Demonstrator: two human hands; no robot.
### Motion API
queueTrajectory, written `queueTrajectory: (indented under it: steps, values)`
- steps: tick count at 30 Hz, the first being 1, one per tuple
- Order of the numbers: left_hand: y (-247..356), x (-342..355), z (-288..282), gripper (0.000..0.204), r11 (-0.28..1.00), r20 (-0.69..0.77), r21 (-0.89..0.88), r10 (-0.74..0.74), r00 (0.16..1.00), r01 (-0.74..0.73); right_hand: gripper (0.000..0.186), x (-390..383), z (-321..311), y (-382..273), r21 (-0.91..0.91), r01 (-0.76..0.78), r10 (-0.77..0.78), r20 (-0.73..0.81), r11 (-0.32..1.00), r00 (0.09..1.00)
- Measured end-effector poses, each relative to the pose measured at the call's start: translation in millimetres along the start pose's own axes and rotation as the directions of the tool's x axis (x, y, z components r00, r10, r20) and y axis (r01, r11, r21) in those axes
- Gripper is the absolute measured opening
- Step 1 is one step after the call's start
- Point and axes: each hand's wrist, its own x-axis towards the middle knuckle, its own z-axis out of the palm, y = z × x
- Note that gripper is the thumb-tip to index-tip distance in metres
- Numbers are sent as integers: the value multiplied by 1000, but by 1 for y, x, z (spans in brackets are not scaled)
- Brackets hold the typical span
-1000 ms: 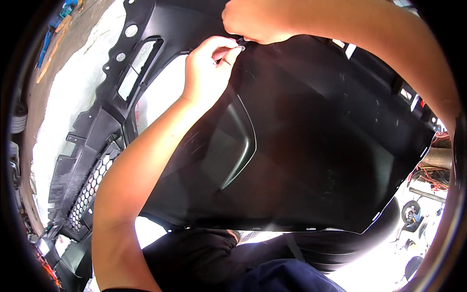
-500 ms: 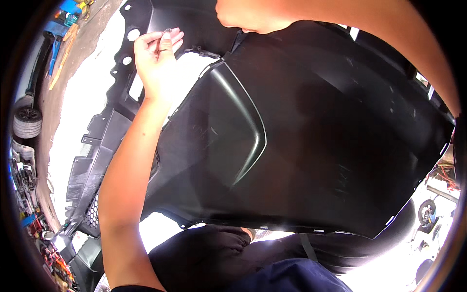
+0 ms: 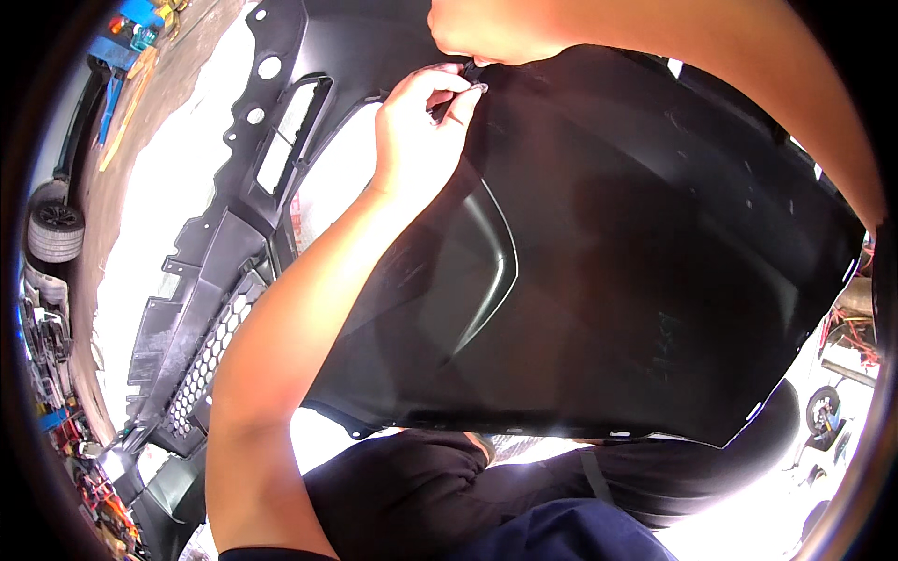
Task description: The person uses a screwdriver to remove clips and fasteners from a black car bumper, then moves to a grey bumper to remove additional clips. The person handles the bumpers and clips by hand, placing removed parts on the floor.
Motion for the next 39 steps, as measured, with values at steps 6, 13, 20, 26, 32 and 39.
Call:
queueTrajectory:
  steps: [6, 13, 20, 26, 32, 39]
  values:
    - [3, 6, 16, 9, 1000, -54, 19, 20, 998, -19, 16, -5, 2, 0, 38, -11, 12, -36, 999, 999]
    - [8, 12, 15, 10, 973, -61, 188, 150, 987, -136, 16, -7, 0, -1, 81, -20, 21, -6, 996, 1000]
    - [10, 8, 13, 13, 942, -25, 283, 194, 981, -180, 8, -7, 19, -7, -18, -53, 51, -134, 998, 990]
    - [8, 12, 17, 18, 939, -31, 256, 245, 969, -229, 8, -10, 23, -7, 30, -86, 90, -180, 996, 980]
    - [5, 11, 18, 26, 962, -53, 216, 185, 981, -170, 9, -12, 27, -6, 114, -91, 115, -227, 989, 967]
    - [3, 11, 14, 36, 977, -53, 176, 133, 990, -122, 10, -9, 31, -4, 88, -36, 58, -262, 995, 963]
